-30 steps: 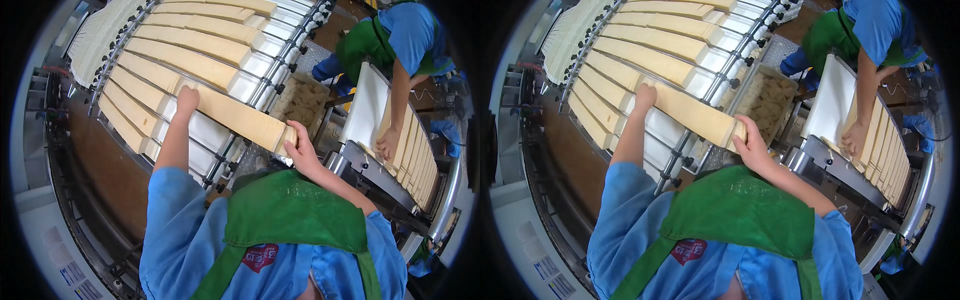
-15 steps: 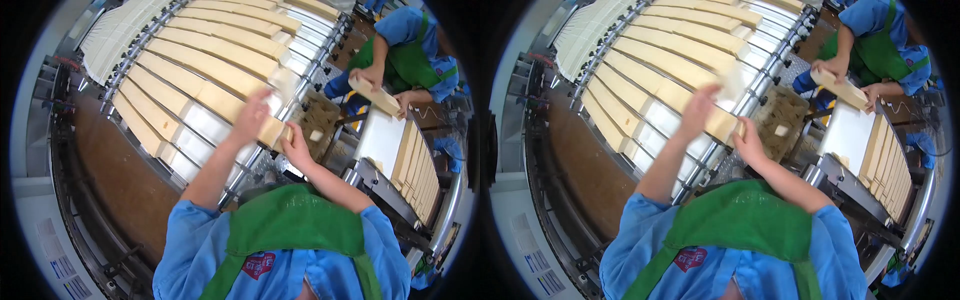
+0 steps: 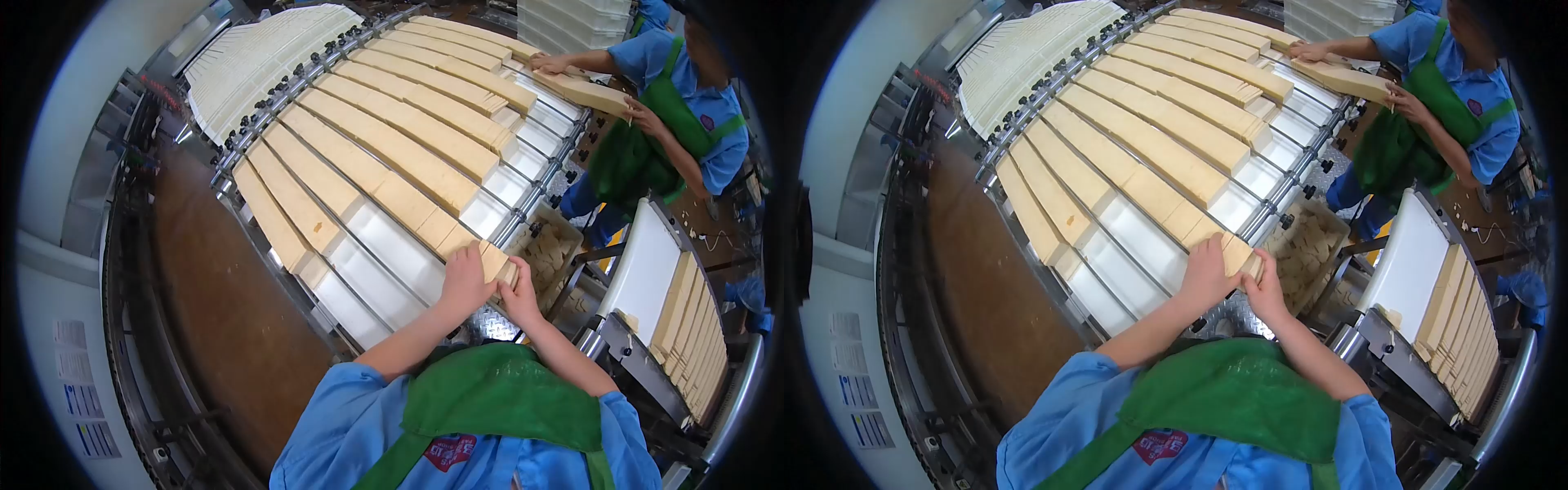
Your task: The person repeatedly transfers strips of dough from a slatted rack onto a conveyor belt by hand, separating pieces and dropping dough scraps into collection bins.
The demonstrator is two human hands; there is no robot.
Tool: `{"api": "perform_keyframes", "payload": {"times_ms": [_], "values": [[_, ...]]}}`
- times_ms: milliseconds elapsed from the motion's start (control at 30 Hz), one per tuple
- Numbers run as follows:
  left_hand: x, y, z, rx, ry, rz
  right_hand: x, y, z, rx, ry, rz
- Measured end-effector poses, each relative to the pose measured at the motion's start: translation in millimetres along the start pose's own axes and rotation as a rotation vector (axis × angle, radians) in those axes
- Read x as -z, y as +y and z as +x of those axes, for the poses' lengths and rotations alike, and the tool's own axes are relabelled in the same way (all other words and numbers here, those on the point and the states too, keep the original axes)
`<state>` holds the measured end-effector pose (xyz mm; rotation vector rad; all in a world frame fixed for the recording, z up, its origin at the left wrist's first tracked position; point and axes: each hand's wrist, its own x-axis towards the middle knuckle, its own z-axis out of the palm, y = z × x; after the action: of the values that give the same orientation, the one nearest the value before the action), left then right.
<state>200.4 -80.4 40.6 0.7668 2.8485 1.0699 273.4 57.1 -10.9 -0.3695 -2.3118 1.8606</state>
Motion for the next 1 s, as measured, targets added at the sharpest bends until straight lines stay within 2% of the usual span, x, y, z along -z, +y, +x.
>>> {"api": "perform_keyframes", "payload": {"times_ms": [67, 167, 233, 300, 333, 367, 400, 433, 467, 500, 533, 567, 633, 700, 733, 767, 800, 900, 933, 967, 1000], "values": [[2.6, -4.3, 1.5, -0.01, 0.016, -0.015, 2.6, -2.4, -0.2, -0.01, -0.002, 0.001], [18.3, -20.1, -1.9, 0.019, 0.086, -0.17, 22.7, -7.7, -3.0, -0.001, -0.001, 0.223], [49.7, -41.3, -9.8, 0.162, 0.119, -0.337, 49.2, -2.4, -1.0, 0.083, 0.142, -0.136], [63.1, -99.9, -20.3, 0.094, 0.246, -0.306, 76.6, 31.9, 3.4, -0.029, 0.201, -0.061], [83.1, -110.7, -26.6, 0.148, 0.247, -0.413, 93.9, 45.6, -2.0, -0.152, 0.188, -0.115], [105.3, -116.1, -33.0, 0.163, 0.263, -0.335, 112.1, 58.8, -5.6, -0.268, 0.179, -0.168], [104.6, -151.9, -40.2, 0.15, 0.352, -0.265, 126.0, 80.5, -11.1, -0.265, 0.175, -0.151], [104.2, -184.3, -46.2, 0.138, 0.37, -0.48, 132.9, 97.6, -18.5, -0.276, 0.149, -0.118], [110.5, -207.4, -52.2, 0.126, 0.365, -0.346, 138.5, 112.3, -27.0, -0.288, 0.123, -0.085], [126.1, -204.5, -55.4, 0.147, 0.334, -0.194, 143.1, 119.3, -34.2, -0.3, 0.101, -0.052], [131.2, -218.8, -55.5, 0.094, 0.289, -0.079, 136.9, 96.4, -40.4, -0.436, 0.083, -0.041], [135.3, -232.6, -54.5, 0.038, 0.242, 0.035, 134.7, 93.4, -44.7, -0.475, 0.043, -0.012], [141.3, -238.1, -52.6, 0.009, 0.163, 0.129, 128.0, 96.1, -54.0, -0.471, 0.037, -0.029], [135.3, -246.0, -50.6, 0.006, 0.223, 0.258, 127.3, 108.1, -57.6, -0.347, -0.028, -0.105], [138.3, -242.2, -46.8, -0.054, 0.257, 0.489, 124.4, 87.5, -58.8, -0.38, -0.048, -0.163], [142.4, -251.8, -44.3, 0.001, 0.221, 0.583, 121.5, 93.7, -58.1, -0.362, -0.047, -0.209], [140.3, -254.1, -43.6, 0.028, 0.27, 0.676, 120.1, 86.7, -56.9, -0.409, -0.068, -0.125], [140.5, -227.2, -31.3, 0.232, 0.18, 0.636, 124.0, 85.8, -61.2, -0.26, 0.038, -0.239], [136.7, -232.2, -32.4, 0.142, 0.238, 0.634, 130.3, 86.7, -64.2, -0.278, 0.118, -0.224], [132.5, -232.4, -20.1, 0.143, 0.245, 0.622, 138.2, 82.9, -66.9, -0.298, 0.191, -0.211], [126.2, -225.4, -14.0, 0.053, 0.314, 0.51, 150.0, 73.3, -74.6, -0.353, 0.31, -0.126]]}}
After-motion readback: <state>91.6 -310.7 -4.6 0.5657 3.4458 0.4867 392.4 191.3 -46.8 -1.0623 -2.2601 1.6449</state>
